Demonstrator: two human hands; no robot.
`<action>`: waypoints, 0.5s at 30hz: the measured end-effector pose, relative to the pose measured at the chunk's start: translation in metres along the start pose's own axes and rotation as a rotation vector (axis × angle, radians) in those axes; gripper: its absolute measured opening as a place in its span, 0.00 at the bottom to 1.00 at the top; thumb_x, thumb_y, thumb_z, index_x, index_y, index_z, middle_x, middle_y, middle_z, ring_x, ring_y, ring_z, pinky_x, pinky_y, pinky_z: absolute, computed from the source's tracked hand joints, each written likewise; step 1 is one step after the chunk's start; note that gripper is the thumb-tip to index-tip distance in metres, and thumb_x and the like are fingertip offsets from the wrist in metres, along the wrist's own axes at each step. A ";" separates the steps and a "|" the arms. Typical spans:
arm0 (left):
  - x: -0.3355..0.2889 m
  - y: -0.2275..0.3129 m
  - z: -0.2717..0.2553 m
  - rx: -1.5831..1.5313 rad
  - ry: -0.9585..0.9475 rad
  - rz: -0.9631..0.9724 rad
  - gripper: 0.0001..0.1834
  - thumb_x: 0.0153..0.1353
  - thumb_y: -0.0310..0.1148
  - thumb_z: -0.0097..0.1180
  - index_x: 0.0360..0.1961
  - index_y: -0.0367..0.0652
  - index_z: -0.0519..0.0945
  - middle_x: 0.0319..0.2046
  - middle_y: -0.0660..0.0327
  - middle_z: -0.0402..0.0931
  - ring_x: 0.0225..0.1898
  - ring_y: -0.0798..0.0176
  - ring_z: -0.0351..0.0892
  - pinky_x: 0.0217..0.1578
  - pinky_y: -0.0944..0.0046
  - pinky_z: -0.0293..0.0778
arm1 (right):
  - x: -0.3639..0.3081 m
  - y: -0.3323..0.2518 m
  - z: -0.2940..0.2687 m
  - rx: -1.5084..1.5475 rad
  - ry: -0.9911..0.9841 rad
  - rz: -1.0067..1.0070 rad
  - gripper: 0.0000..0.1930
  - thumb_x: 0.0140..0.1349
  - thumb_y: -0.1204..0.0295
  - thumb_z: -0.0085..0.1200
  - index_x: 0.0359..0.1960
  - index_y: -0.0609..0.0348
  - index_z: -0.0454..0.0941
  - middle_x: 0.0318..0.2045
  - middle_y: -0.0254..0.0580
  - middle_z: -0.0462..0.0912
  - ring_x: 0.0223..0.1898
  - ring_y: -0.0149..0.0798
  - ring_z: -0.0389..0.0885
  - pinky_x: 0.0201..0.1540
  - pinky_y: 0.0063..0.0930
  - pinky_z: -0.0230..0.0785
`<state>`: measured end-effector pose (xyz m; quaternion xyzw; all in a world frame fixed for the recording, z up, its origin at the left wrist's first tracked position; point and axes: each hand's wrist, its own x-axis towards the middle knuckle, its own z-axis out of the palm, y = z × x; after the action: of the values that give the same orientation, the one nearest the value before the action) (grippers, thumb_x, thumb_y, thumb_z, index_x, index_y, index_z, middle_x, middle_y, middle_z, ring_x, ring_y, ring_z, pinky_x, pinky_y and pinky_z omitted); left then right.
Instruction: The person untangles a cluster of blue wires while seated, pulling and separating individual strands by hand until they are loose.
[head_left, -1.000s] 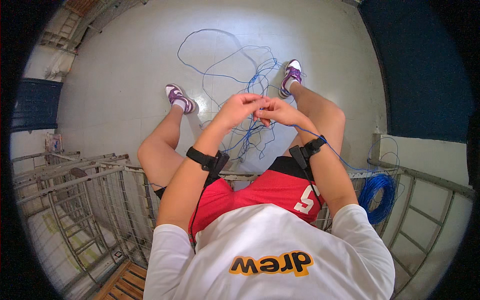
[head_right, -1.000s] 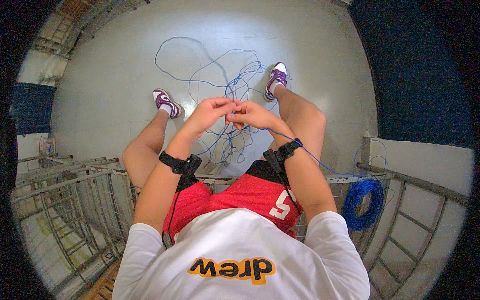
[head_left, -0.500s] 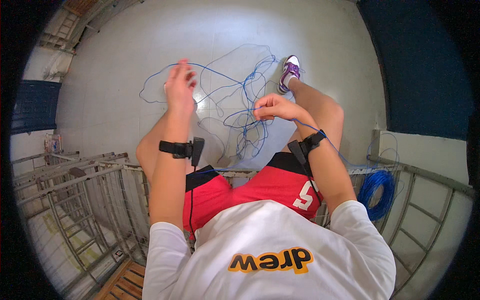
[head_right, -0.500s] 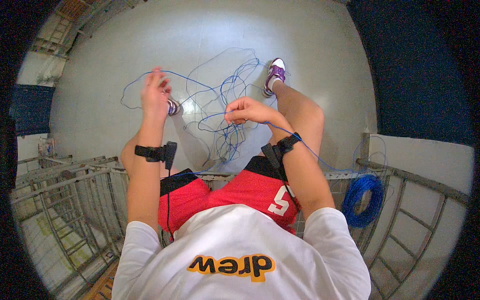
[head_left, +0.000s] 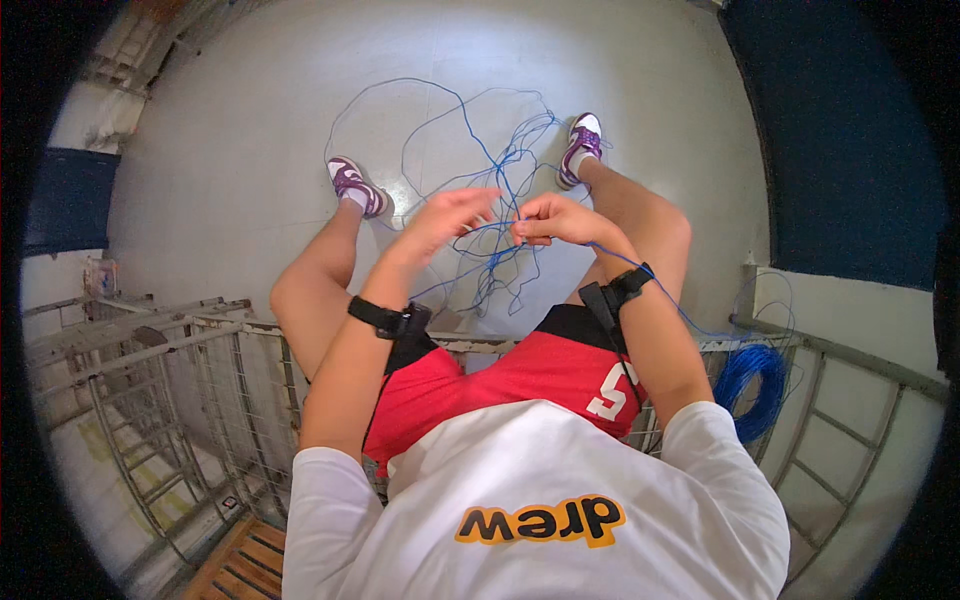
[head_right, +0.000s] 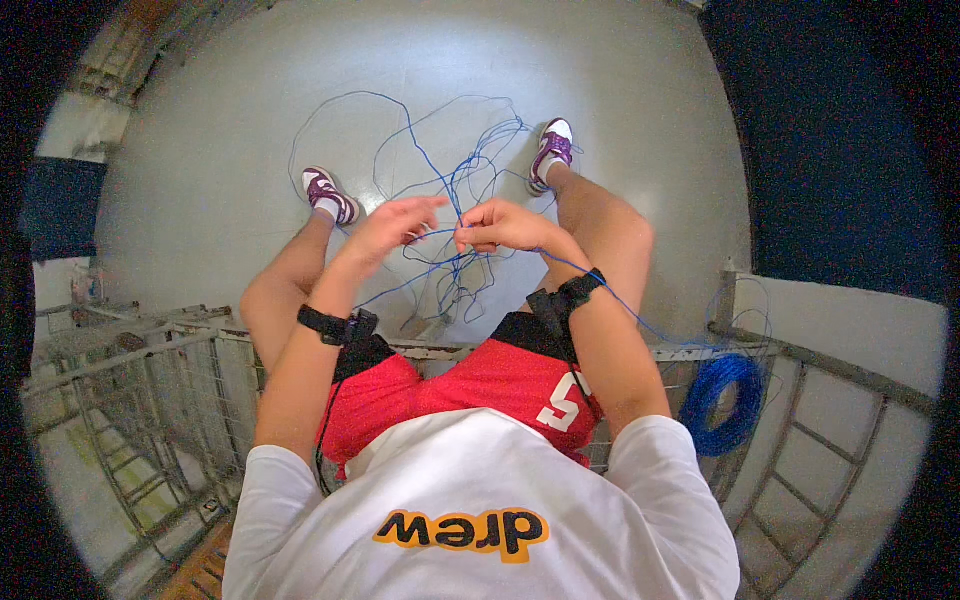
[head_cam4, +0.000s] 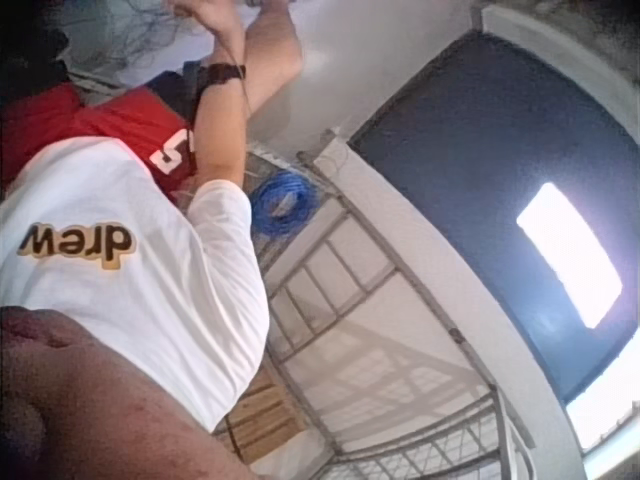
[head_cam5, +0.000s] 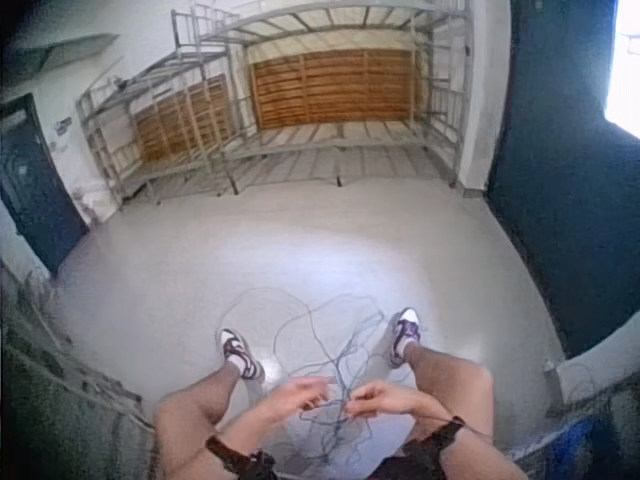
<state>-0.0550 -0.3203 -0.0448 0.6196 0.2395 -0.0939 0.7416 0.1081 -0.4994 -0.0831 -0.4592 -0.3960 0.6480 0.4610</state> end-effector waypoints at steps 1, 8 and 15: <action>0.001 0.003 0.017 -0.009 0.004 0.007 0.17 0.63 0.40 0.55 0.48 0.41 0.81 0.38 0.66 0.79 0.30 0.76 0.70 0.32 0.75 0.66 | 0.000 0.000 0.001 -0.009 -0.005 0.008 0.12 0.66 0.65 0.54 0.32 0.62 0.80 0.21 0.27 0.73 0.21 0.23 0.63 0.25 0.19 0.57; 0.017 -0.001 0.037 0.076 0.114 0.279 0.11 0.62 0.32 0.58 0.40 0.35 0.83 0.36 0.64 0.81 0.33 0.76 0.74 0.37 0.74 0.70 | -0.006 0.001 0.002 0.024 0.122 0.008 0.12 0.66 0.62 0.53 0.31 0.59 0.78 0.19 0.25 0.69 0.21 0.22 0.62 0.27 0.18 0.57; 0.004 0.023 0.018 0.001 0.277 0.419 0.10 0.64 0.32 0.57 0.38 0.34 0.83 0.40 0.62 0.81 0.31 0.72 0.76 0.34 0.73 0.71 | 0.000 -0.015 0.004 0.213 0.081 -0.124 0.15 0.68 0.60 0.50 0.29 0.58 0.73 0.16 0.23 0.61 0.18 0.21 0.56 0.34 0.22 0.65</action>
<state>-0.0369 -0.3324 -0.0244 0.6629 0.2052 0.1475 0.7047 0.1071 -0.4956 -0.0683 -0.4079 -0.3337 0.6377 0.5618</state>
